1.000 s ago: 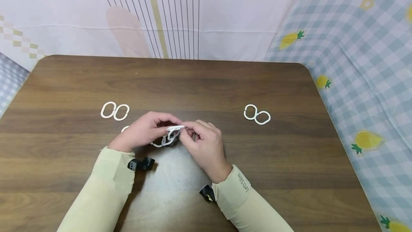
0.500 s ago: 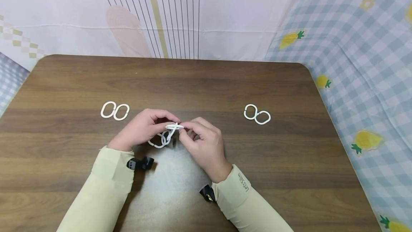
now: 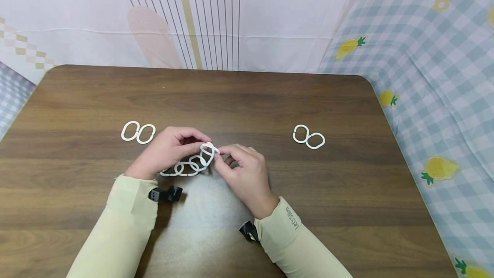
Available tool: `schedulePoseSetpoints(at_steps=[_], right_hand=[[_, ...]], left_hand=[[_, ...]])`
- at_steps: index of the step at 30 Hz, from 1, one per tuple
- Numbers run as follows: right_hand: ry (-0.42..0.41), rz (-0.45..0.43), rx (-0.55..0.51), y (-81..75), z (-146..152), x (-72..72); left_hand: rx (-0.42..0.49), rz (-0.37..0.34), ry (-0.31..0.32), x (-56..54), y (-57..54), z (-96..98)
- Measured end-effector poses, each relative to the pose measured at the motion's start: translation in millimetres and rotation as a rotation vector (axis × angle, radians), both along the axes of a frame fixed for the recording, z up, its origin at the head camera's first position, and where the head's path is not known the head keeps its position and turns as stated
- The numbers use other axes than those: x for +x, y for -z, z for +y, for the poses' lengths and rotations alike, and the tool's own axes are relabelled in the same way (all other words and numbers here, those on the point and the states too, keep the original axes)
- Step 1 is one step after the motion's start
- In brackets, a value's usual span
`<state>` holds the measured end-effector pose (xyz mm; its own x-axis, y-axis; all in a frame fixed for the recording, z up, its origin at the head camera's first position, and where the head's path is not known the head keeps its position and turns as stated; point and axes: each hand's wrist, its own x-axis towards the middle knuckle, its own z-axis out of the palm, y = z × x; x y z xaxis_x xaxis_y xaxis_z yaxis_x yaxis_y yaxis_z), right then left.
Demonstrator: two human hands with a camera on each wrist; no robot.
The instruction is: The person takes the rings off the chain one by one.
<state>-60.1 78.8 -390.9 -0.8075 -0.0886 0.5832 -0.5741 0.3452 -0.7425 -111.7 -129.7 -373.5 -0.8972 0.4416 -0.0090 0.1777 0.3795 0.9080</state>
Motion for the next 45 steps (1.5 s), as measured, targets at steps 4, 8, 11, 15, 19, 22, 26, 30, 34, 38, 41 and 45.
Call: schedulePoseSetpoints(at_steps=[4,8,11,15,19,22,26,30,34,38,41,45], right_hand=[[0.001,0.010,0.023,-0.7,0,0.0],[0.004,0.026,0.041,0.0,0,-0.5],[0.012,0.037,0.061,0.4,0,-0.9],[0.018,0.040,0.086,-0.3,0,-0.7],[0.017,0.039,0.103,-0.2,1,-0.5],[0.013,0.035,0.117,-0.2,1,-0.4],[0.011,0.028,0.132,0.0,2,-0.5],[0.009,0.025,0.132,0.9,2,-0.9],[0.009,0.027,0.132,1.4,2,-1.0],[0.011,0.031,0.137,1.3,2,-0.7],[0.012,0.032,0.140,1.2,2,-0.6],[0.011,0.031,0.137,0.9,2,-1.0]], left_hand=[[0.006,-0.006,-0.017,-0.4,-1.3,-2.5],[0.014,-0.017,-0.031,-0.6,-2.5,-5.1],[0.015,-0.016,-0.048,-0.2,-3.7,-6.9],[0.018,0.000,-0.060,-0.5,-4.0,-8.6],[0.015,0.012,-0.075,-1.4,-2.7,-10.4],[0.018,0.007,-0.084,-1.7,-2.2,-11.4],[0.033,-0.006,-0.089,-1.7,-3.4,-11.9],[0.054,-0.028,-0.094,-1.4,-4.2,-12.4],[0.077,-0.055,-0.100,-0.8,-4.1,-12.4],[0.093,-0.066,-0.103,-0.6,-3.6,-12.2],[0.100,-0.067,-0.105,-0.2,-4.2,-12.5],[0.117,-0.074,-0.112,0.5,-5.9,-13.6]])
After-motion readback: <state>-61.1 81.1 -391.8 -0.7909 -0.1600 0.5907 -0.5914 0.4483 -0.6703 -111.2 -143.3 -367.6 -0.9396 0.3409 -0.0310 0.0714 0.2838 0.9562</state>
